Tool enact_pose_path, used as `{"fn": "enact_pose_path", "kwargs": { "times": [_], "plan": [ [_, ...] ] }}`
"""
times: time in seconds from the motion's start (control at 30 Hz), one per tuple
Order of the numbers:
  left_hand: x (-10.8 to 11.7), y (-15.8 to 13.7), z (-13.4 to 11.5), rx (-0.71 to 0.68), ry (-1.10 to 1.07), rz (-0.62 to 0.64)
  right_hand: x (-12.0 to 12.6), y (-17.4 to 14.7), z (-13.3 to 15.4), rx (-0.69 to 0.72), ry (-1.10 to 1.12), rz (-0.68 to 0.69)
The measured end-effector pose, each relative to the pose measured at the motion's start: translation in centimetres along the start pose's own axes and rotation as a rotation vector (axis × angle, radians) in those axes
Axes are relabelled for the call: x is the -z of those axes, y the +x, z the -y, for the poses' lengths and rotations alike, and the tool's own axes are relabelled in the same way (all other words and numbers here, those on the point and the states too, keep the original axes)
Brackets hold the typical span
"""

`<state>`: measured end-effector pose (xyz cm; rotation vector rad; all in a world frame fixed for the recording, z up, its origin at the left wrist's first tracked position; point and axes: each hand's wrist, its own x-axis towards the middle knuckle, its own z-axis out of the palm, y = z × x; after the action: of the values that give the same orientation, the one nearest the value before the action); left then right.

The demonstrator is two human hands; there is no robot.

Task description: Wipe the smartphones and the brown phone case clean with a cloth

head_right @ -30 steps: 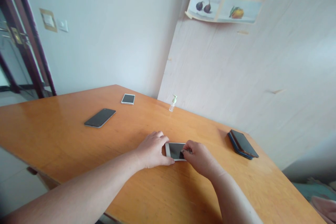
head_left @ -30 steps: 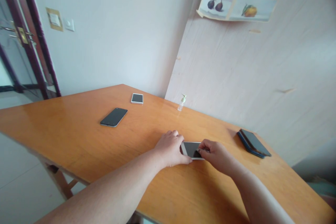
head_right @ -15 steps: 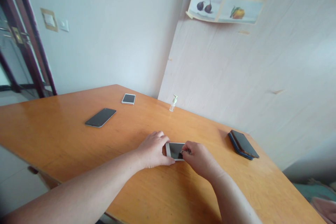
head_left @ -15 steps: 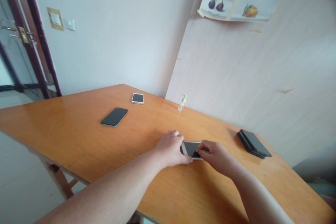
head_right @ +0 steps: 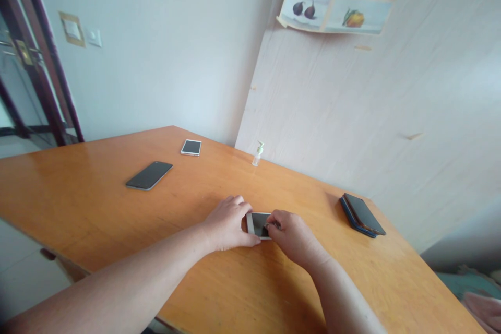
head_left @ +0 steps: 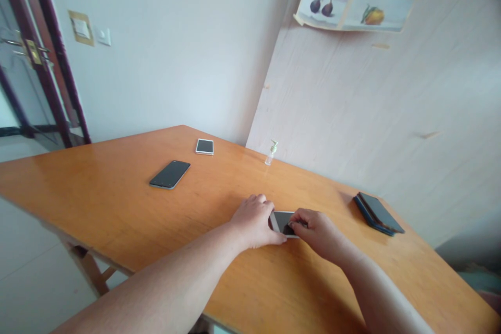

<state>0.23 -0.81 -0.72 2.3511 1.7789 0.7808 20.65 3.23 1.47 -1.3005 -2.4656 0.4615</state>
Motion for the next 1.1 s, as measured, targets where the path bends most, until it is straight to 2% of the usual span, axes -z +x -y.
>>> {"fn": "enact_pose_path", "kwargs": {
  "times": [0.13,0.23,0.37,0.47,0.6,0.73,0.87,0.97,1.1],
  "plan": [
    [0.3,0.0,-0.2,0.008,0.020,0.007,-0.4,0.6,-1.1,-0.057,-0.047,-0.081],
    [0.4,0.0,-0.3,0.012,0.033,0.002,-1.3,0.9,-0.3,-0.017,-0.075,-0.109],
    [0.4,-0.1,-0.3,0.010,0.023,-0.001,-1.2,0.5,1.1,0.069,-0.044,-0.034],
    [0.2,-0.1,-0.2,0.010,0.014,0.004,-0.2,0.0,0.7,0.033,-0.002,0.023],
    [0.2,0.0,-0.2,0.005,0.015,0.007,0.0,0.3,-0.6,-0.042,-0.010,-0.030],
    [0.2,0.0,-0.2,0.008,0.029,-0.002,-1.2,0.8,-0.4,-0.020,-0.057,-0.105],
    [0.2,0.0,-0.2,0.010,0.016,0.000,-0.9,0.5,0.8,0.046,-0.027,-0.021],
    [0.1,0.0,-0.1,0.006,0.007,-0.001,-0.1,0.2,0.6,0.011,0.009,0.042],
    [0.1,0.0,-0.1,0.009,0.023,0.007,-0.2,0.5,-0.4,-0.040,-0.010,-0.039]
  ]
}}
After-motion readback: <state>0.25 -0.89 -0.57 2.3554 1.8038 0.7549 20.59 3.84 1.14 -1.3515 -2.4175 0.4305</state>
